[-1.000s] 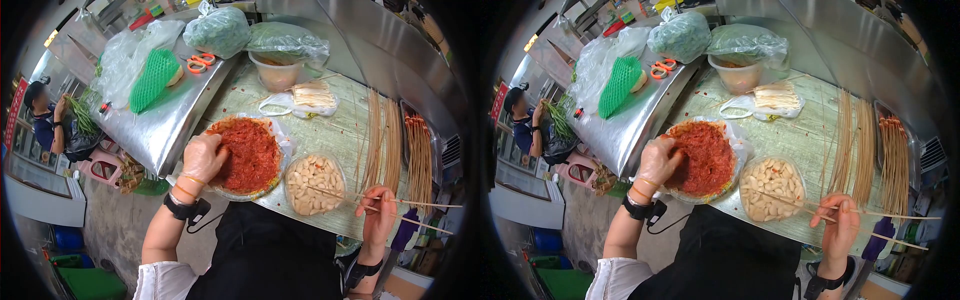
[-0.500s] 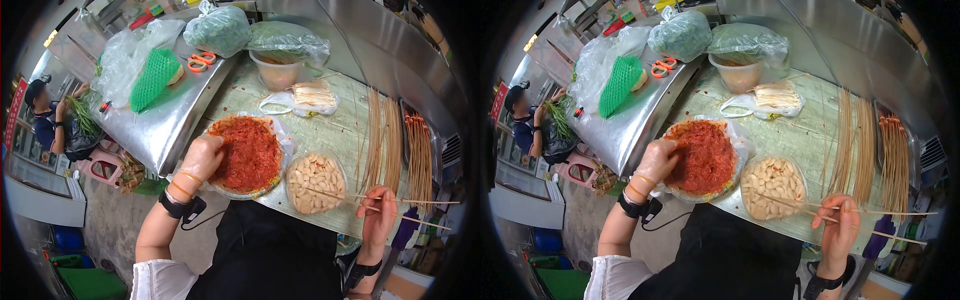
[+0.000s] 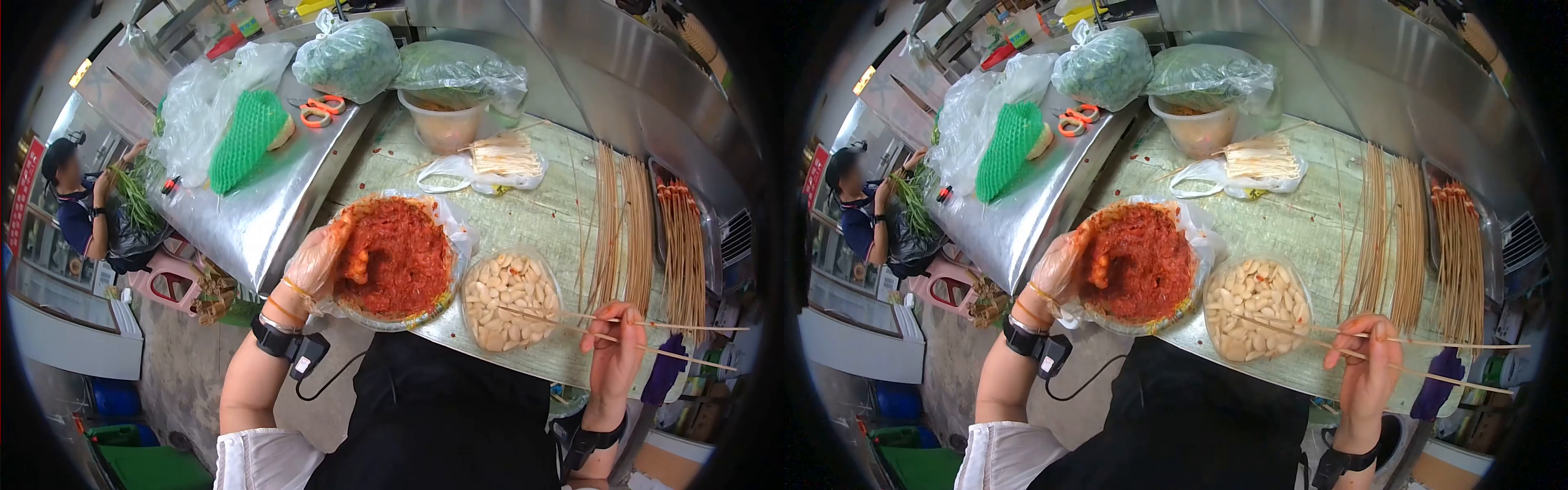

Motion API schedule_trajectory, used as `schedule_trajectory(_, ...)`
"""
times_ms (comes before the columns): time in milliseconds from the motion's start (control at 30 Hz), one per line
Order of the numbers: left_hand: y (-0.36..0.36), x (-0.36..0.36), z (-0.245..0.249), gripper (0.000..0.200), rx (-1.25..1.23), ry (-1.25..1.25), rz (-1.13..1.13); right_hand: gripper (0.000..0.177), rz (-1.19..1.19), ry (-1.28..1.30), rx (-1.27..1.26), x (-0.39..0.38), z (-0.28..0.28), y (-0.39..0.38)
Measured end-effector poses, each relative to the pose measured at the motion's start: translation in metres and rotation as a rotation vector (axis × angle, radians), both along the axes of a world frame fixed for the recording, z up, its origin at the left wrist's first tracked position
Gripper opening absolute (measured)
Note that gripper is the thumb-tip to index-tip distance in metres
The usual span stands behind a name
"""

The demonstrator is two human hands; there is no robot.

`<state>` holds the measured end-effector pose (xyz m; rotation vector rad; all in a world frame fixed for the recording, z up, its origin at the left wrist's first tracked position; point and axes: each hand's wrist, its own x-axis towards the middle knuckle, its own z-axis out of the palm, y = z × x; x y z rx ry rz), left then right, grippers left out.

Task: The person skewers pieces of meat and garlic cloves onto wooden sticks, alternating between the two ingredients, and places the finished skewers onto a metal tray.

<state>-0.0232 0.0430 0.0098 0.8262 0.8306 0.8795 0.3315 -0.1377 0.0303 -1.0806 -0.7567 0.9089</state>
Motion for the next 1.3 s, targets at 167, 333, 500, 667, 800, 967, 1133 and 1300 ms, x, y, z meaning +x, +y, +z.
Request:
schedule_trajectory(167,-0.009,0.005,-0.007,0.022,0.140,0.008,-0.023,0.035,-0.028,-0.033,-0.002,-0.002,-0.001,0.001)
schedule_trajectory(333,-0.010,0.008,-0.008,0.026,0.163,0.198,-0.053,0.034,0.029,-0.117,-0.030,-0.003,0.006,0.000)
schedule_trajectory(500,-0.018,0.018,-0.002,0.036,0.085,-0.113,-0.057,0.033,-0.033,-0.144,-0.007,-0.007,0.012,0.003)
schedule_trajectory(667,-0.019,0.026,-0.010,0.034,0.243,0.098,0.008,0.034,-0.091,-0.237,-0.026,0.005,0.015,-0.001)
schedule_trajectory(800,-0.026,0.040,-0.004,0.039,0.375,0.206,0.164,0.036,-0.004,-0.278,-0.032,0.008,0.030,0.000)
schedule_trajectory(967,-0.031,0.044,-0.012,0.025,0.313,0.202,0.195,0.034,0.040,-0.300,-0.039,0.006,0.032,0.006)
schedule_trajectory(1133,-0.039,0.064,-0.027,0.015,0.345,0.082,0.291,0.024,0.039,-0.385,-0.105,0.004,0.035,0.006)
schedule_trajectory(1300,-0.054,0.088,-0.019,0.014,0.253,-0.022,0.303,0.027,0.061,-0.361,-0.101,0.008,0.036,0.004)
